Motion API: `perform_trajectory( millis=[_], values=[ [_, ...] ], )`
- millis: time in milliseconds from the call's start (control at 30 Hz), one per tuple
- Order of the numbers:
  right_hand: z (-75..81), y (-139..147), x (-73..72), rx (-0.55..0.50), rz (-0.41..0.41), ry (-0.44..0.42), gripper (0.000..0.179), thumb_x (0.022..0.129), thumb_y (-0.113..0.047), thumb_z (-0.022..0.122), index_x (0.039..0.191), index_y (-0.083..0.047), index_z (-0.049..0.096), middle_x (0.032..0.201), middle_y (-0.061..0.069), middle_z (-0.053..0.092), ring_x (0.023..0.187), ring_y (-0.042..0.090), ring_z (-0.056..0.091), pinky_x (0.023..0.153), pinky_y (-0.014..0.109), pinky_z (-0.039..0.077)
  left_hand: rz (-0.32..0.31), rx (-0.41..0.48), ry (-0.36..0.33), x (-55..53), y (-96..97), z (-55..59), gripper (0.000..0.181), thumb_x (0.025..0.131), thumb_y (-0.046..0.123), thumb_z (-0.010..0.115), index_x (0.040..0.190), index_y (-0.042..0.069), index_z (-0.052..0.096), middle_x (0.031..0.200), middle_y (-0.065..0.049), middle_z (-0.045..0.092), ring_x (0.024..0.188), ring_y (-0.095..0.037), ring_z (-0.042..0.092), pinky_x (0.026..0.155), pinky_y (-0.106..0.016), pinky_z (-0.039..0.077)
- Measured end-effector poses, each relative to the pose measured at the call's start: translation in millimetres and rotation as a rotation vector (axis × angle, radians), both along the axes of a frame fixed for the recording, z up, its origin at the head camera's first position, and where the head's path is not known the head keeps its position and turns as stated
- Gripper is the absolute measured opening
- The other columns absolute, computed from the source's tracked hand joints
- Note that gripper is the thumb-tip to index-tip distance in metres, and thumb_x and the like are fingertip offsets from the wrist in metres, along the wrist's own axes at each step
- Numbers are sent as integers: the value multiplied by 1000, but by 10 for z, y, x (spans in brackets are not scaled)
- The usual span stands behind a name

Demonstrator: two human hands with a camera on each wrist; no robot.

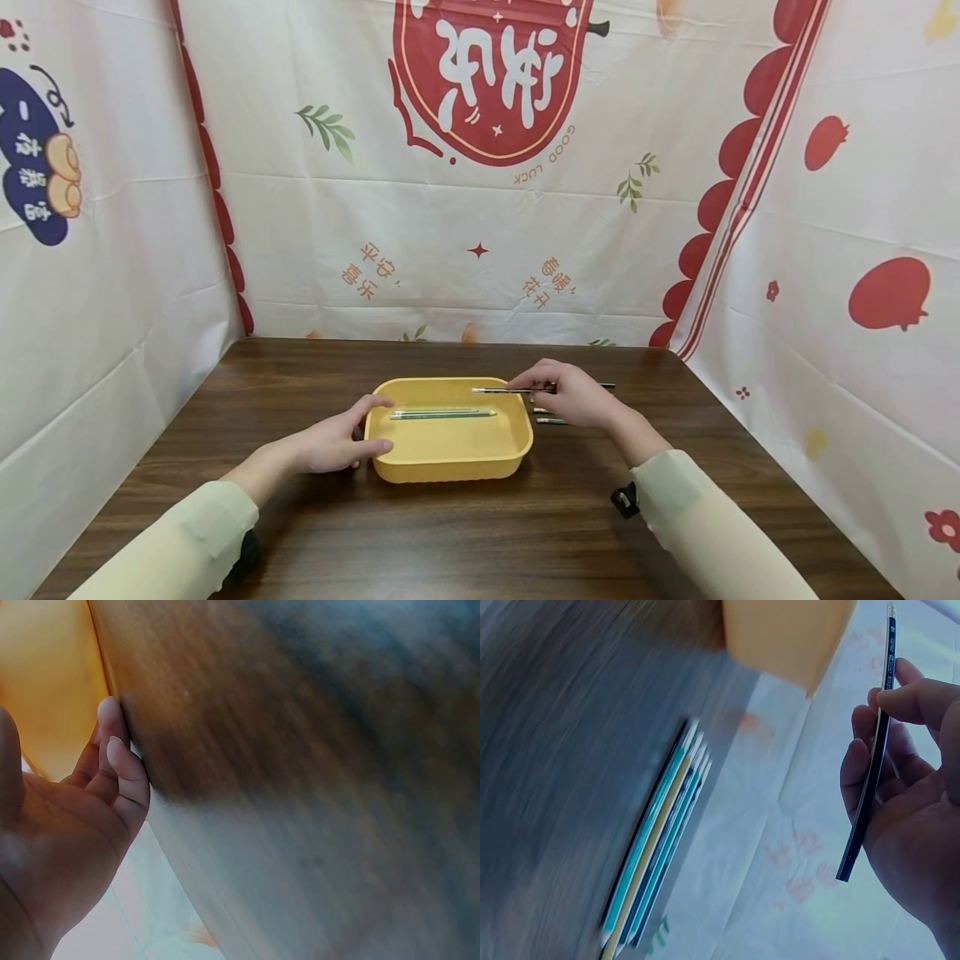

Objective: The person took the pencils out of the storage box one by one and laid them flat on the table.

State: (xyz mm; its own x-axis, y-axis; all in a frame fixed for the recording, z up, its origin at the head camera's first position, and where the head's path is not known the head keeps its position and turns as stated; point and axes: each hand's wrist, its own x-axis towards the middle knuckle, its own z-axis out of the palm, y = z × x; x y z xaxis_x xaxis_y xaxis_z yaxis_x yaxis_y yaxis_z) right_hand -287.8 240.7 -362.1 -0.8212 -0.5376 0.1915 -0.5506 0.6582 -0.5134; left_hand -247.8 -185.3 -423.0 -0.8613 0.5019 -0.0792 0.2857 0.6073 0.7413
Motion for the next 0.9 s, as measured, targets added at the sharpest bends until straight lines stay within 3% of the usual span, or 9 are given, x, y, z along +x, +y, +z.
perform_trajectory(
  millis=[267,467,633,900],
  values=[
    [-41,468,20,1,-78,30,37,101,1,64,128,-19,82,109,-1,71,91,13,58,77,28,51,10,-9,-5,-5,-1,-2,73,106,49,72,163,26,34,99,-9,64,77,-21,66,77,-39,54],
    [-168,780,-12,18,-119,43,35,101,2,65,126,-16,82,113,8,75,91,10,58,78,26,50,14,-16,-3,-10,-8,-1,72,106,50,72,163,26,34,101,-10,64,79,-21,66,77,-39,54],
    [-277,950,-50,52,-149,-6,36,100,2,64,124,-18,83,118,8,79,93,10,58,79,26,50,15,-18,-9,-11,-12,-3,73,106,50,72,163,26,34,103,-10,63,79,-21,66,78,-39,54],
    [-375,1023,-103,72,-112,-84,34,99,2,64,122,-15,83,121,7,78,91,10,56,77,25,49,19,-20,-7,5,-4,11,73,106,50,71,164,25,34,101,-10,64,79,-21,66,78,-39,54]
  ],
)
